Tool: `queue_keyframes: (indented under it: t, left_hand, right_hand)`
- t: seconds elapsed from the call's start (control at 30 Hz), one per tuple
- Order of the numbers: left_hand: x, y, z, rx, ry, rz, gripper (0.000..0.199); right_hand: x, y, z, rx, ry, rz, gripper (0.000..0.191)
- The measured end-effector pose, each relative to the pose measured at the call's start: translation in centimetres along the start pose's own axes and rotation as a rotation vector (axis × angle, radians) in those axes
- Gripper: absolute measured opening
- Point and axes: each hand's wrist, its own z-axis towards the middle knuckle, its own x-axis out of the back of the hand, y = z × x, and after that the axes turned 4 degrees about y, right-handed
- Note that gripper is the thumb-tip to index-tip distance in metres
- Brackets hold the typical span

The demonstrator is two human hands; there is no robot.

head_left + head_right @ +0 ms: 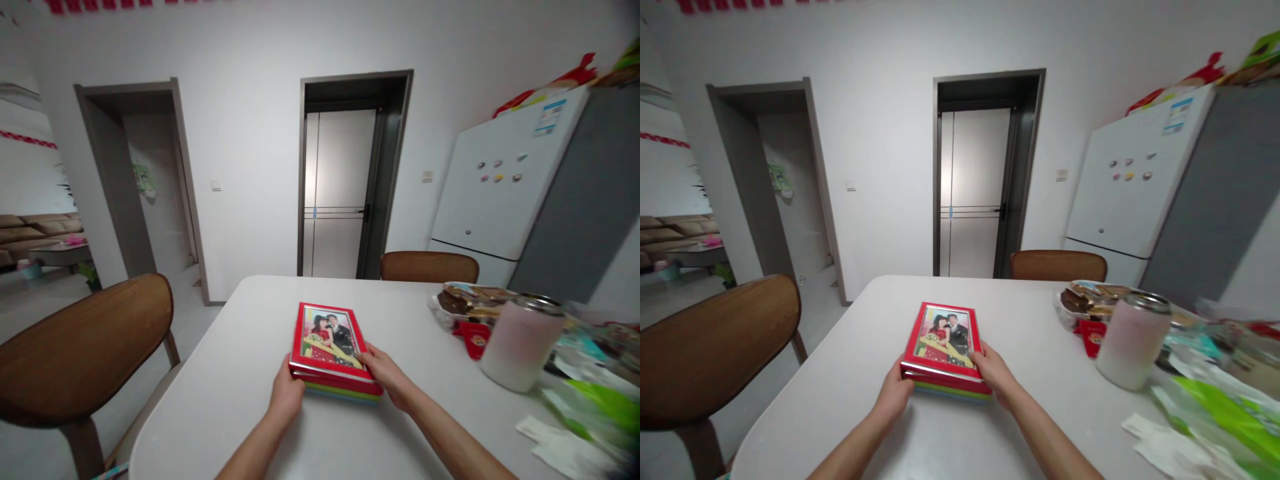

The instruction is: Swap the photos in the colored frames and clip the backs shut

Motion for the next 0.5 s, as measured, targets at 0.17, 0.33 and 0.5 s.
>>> queue_keyframes:
  t: [0.17, 0.33, 0.5]
  left_hand:
    - [4.9, -1.0, 3.1, 0.008, 0.137, 0.078, 0.057]
    - [5.7, -1.2, 3.0, 0.026, 0.181, 0.118, 0.057]
    - [5.4, -0.3, 1.8, 0.068, 0.194, 0.104, 0.036]
  right_hand:
    - [-5.3, -1.0, 3.6, 0.05, -0.048, -0.048, 0.04]
    - [-6.6, -1.2, 5.2, 0.061, -0.016, -0.115, 0.04]
    - [-5.8, -0.9, 5.3, 0.068, 0.062, -0.169, 0.043]
